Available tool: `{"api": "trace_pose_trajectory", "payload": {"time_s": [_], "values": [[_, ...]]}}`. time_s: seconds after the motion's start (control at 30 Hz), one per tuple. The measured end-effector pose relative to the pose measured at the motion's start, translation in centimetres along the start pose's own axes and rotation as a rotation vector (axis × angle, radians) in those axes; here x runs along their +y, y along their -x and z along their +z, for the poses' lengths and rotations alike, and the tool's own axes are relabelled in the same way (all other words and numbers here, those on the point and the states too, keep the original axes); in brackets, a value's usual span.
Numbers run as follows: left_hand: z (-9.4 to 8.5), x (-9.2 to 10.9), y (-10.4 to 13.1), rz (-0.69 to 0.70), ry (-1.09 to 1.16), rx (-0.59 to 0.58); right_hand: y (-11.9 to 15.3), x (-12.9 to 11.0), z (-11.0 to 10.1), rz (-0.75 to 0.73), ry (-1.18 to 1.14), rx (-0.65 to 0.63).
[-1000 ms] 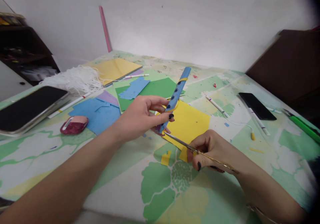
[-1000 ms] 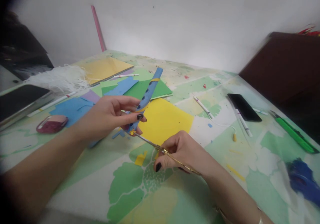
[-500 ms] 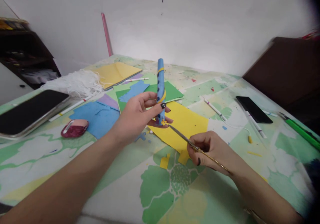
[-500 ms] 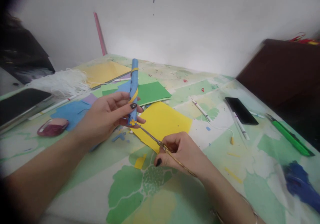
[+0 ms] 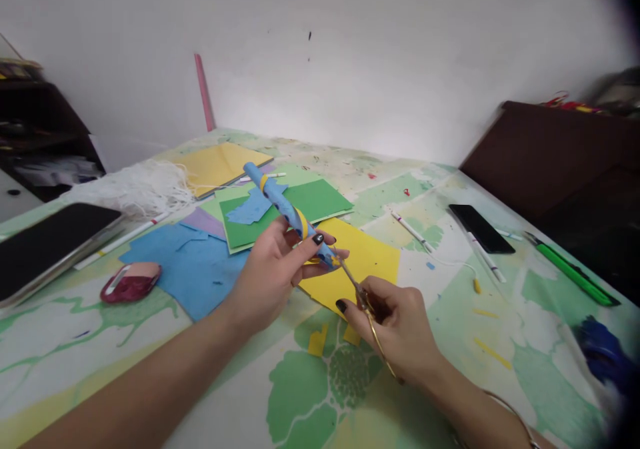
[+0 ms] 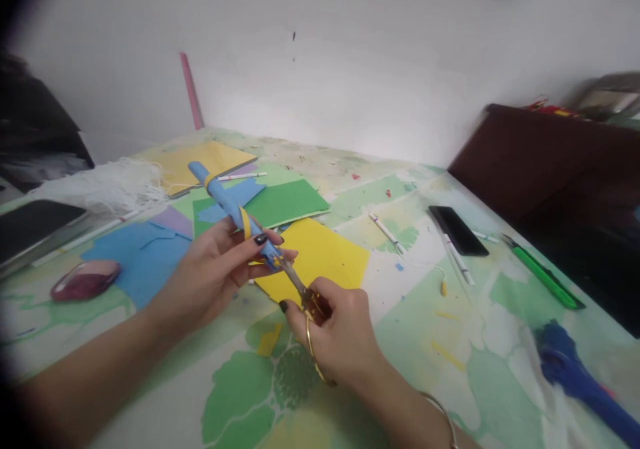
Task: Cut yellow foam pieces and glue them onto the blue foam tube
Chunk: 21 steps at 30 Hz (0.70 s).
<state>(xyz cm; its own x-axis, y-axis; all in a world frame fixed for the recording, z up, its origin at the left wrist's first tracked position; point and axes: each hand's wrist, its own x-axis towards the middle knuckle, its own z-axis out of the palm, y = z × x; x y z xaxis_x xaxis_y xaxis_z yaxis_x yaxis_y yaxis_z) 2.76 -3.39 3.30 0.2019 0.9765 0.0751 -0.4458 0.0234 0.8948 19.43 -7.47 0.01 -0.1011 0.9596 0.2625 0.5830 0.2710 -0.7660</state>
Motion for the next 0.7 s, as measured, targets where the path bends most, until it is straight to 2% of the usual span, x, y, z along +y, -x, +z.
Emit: {"api": "trace_pose_trajectory", "payload": {"time_s": [0.37,0.7], "values": [[0.46,-0.32,0.61,0.026,0.065,-0.042,0.12,0.12,-0.04,-0.137,0.142,0.151],[0.55,-0.47,0.65,0.025,0.047,-0.065,0.03,0.24,-0.23,-0.151,0.183,0.156]]}}
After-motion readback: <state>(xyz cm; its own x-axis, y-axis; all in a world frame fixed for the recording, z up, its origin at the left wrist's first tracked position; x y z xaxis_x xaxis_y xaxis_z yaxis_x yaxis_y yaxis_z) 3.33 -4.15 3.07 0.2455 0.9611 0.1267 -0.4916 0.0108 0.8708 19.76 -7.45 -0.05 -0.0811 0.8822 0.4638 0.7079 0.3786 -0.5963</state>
